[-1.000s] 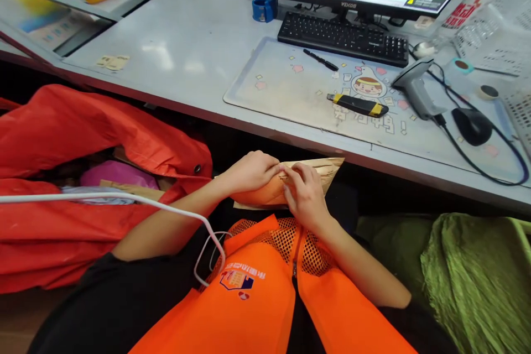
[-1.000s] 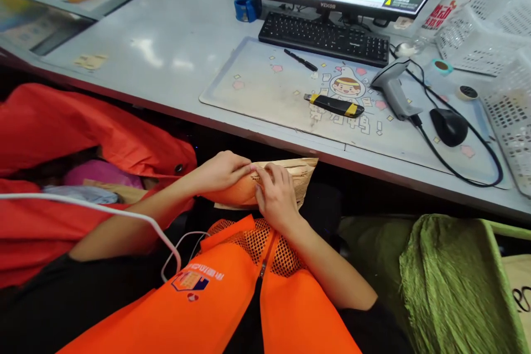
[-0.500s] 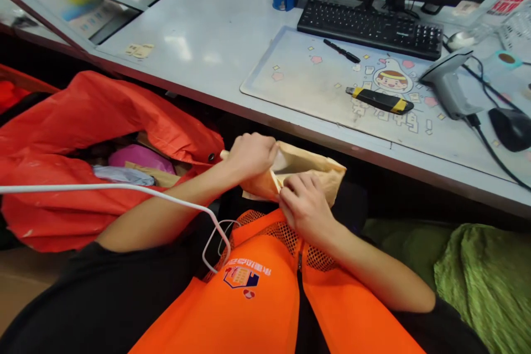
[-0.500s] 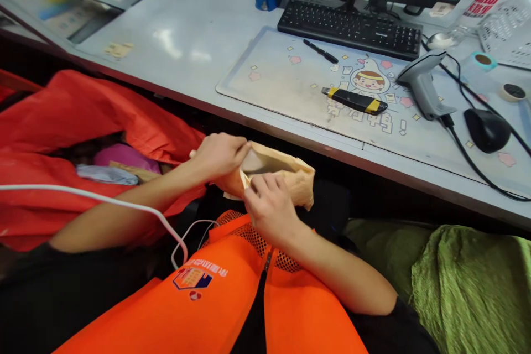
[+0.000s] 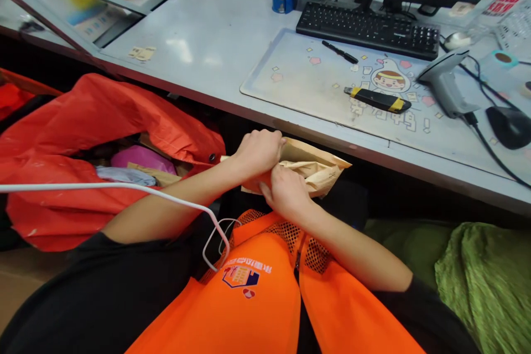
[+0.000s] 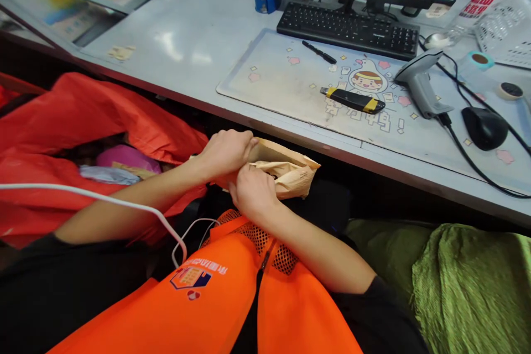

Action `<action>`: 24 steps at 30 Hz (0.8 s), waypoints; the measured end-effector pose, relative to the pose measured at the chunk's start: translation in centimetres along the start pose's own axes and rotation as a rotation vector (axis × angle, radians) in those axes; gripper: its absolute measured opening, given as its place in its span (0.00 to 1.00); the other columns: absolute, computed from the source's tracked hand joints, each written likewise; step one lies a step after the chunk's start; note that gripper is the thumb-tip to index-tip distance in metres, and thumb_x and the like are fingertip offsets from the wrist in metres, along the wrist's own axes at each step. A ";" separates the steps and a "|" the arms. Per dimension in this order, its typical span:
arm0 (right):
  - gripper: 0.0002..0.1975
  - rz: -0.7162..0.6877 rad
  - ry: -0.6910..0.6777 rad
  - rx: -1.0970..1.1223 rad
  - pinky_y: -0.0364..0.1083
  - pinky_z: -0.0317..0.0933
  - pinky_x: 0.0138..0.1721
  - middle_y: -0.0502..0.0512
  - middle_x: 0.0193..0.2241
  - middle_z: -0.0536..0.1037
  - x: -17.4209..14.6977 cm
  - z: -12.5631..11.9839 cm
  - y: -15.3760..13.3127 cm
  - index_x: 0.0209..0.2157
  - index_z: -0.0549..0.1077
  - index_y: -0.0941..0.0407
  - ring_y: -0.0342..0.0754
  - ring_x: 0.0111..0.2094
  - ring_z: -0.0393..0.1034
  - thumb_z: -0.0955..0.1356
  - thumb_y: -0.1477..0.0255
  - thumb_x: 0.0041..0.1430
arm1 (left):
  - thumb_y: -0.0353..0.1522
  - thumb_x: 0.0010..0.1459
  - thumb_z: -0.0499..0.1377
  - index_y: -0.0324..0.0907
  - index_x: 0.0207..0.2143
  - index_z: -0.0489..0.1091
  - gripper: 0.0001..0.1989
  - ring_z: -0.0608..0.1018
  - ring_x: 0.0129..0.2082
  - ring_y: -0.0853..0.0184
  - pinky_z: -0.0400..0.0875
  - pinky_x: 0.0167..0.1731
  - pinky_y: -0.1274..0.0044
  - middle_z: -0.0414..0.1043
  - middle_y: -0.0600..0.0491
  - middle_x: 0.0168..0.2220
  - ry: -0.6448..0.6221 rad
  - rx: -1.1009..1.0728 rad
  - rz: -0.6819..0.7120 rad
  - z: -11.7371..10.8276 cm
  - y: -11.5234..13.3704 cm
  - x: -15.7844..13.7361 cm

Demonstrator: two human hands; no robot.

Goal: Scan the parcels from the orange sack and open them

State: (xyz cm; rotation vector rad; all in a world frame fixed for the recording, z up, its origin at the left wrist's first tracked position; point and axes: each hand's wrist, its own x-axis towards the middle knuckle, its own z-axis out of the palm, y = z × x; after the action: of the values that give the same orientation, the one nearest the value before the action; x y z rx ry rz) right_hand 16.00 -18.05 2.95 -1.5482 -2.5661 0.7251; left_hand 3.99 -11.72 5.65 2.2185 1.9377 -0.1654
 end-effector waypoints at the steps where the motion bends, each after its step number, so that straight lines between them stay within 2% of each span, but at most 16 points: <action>1: 0.18 0.026 -0.019 0.041 0.53 0.67 0.41 0.68 0.45 0.83 0.5 0.3 -0.2 0.56 0.72 0.60 0.62 0.43 0.79 0.65 0.61 0.75 | 0.40 0.77 0.45 0.35 0.53 0.76 0.24 0.83 0.49 0.41 0.73 0.46 0.61 0.81 0.33 0.44 0.030 0.034 -0.036 0.2 -0.1 0.0; 4: 0.16 -0.019 -0.056 0.062 0.50 0.63 0.37 0.63 0.39 0.84 0.1 1.3 -0.1 0.53 0.73 0.57 0.59 0.38 0.79 0.61 0.61 0.78 | 0.39 0.78 0.41 0.33 0.55 0.73 0.25 0.83 0.49 0.40 0.73 0.46 0.60 0.81 0.31 0.44 0.056 0.093 -0.082 1.0 -1.8 0.2; 6: 0.13 -0.130 -0.104 0.012 0.48 0.59 0.34 0.61 0.37 0.84 -1.6 1.8 0.1 0.49 0.75 0.55 0.56 0.35 0.79 0.62 0.65 0.77 | 0.38 0.78 0.41 0.32 0.54 0.73 0.25 0.83 0.48 0.40 0.72 0.45 0.61 0.81 0.31 0.44 0.053 0.109 -0.108 1.7 -3.9 0.6; 10: 0.06 -0.442 -0.225 -0.074 0.49 0.48 0.28 0.55 0.30 0.83 -6.0 2.4 0.6 0.45 0.76 0.55 0.50 0.28 0.74 0.66 0.72 0.72 | 0.38 0.77 0.42 0.33 0.57 0.72 0.25 0.83 0.49 0.40 0.72 0.45 0.62 0.80 0.31 0.46 0.021 0.157 -0.195 3.5 -8.5 1.9; 13: 0.05 -0.527 -0.252 -0.082 0.50 0.44 0.27 0.51 0.26 0.79 -7.8 2.7 1.5 0.42 0.76 0.56 0.48 0.24 0.68 0.67 0.75 0.71 | 0.40 0.78 0.42 0.35 0.58 0.73 0.26 0.82 0.50 0.40 0.73 0.46 0.61 0.80 0.33 0.48 -0.042 0.158 -0.183 4.4 -10.1 2.3; 15: 0.05 -0.542 -0.215 -0.059 0.50 0.47 0.29 0.50 0.27 0.79 -8.2 3.0 2.0 0.39 0.77 0.56 0.47 0.25 0.67 0.68 0.74 0.71 | 0.40 0.78 0.43 0.35 0.55 0.75 0.25 0.82 0.49 0.40 0.74 0.46 0.60 0.80 0.33 0.47 -0.063 0.149 -0.188 3.8 -9.5 1.8; 17: 0.05 -0.559 -0.129 -0.032 0.49 0.51 0.32 0.51 0.29 0.79 -8.1 3.2 2.5 0.36 0.77 0.55 0.47 0.29 0.68 0.71 0.72 0.70 | 0.38 0.76 0.49 0.34 0.53 0.75 0.20 0.82 0.49 0.42 0.74 0.47 0.60 0.79 0.33 0.46 0.029 0.140 -0.147 1.8 -7.7 0.4; 18: 0.06 -0.563 -0.074 -0.024 0.49 0.53 0.34 0.51 0.31 0.78 -8.1 3.3 2.6 0.35 0.77 0.55 0.48 0.31 0.68 0.73 0.72 0.69 | 0.37 0.75 0.53 0.34 0.52 0.74 0.17 0.81 0.50 0.44 0.74 0.48 0.61 0.79 0.34 0.47 0.101 0.131 -0.092 0.5 -6.5 -0.7; 19: 0.06 -0.563 -0.014 -0.022 0.49 0.54 0.36 0.52 0.32 0.78 -8.0 3.4 2.7 0.34 0.77 0.55 0.48 0.33 0.67 0.74 0.71 0.68 | 0.36 0.73 0.56 0.34 0.52 0.73 0.15 0.80 0.52 0.46 0.73 0.51 0.63 0.78 0.35 0.49 0.190 0.114 0.020 -0.8 -5.2 -1.8; 20: 0.07 -0.562 0.045 -0.024 0.49 0.55 0.37 0.52 0.32 0.77 -8.0 3.5 2.7 0.34 0.77 0.55 0.49 0.34 0.67 0.75 0.71 0.67 | 0.35 0.73 0.57 0.36 0.51 0.73 0.12 0.79 0.53 0.48 0.72 0.53 0.64 0.77 0.37 0.50 0.204 0.080 0.161 -1.9 -4.0 -2.9; 22: 0.06 -0.568 0.146 -0.027 0.50 0.57 0.39 0.53 0.33 0.76 -8.1 3.6 2.7 0.34 0.77 0.55 0.50 0.36 0.66 0.75 0.72 0.66 | 0.38 0.70 0.63 0.38 0.50 0.73 0.13 0.80 0.51 0.51 0.74 0.50 0.68 0.78 0.41 0.48 0.039 0.040 0.365 -3.0 -1.9 -4.6; 24: 0.06 -0.568 0.216 -0.026 0.51 0.59 0.40 0.53 0.33 0.75 -8.3 3.7 2.6 0.35 0.77 0.55 0.51 0.36 0.65 0.76 0.72 0.65 | 0.41 0.60 0.72 0.36 0.50 0.74 0.22 0.82 0.46 0.50 0.75 0.46 0.68 0.79 0.41 0.44 -0.169 0.058 0.397 -2.0 -1.0 -5.2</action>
State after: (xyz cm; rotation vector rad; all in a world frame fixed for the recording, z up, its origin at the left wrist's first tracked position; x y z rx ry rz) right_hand 21.20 -25.41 0.06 -0.7686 -2.6455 0.4315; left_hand 2.17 -16.21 8.62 2.4808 1.3924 -0.3394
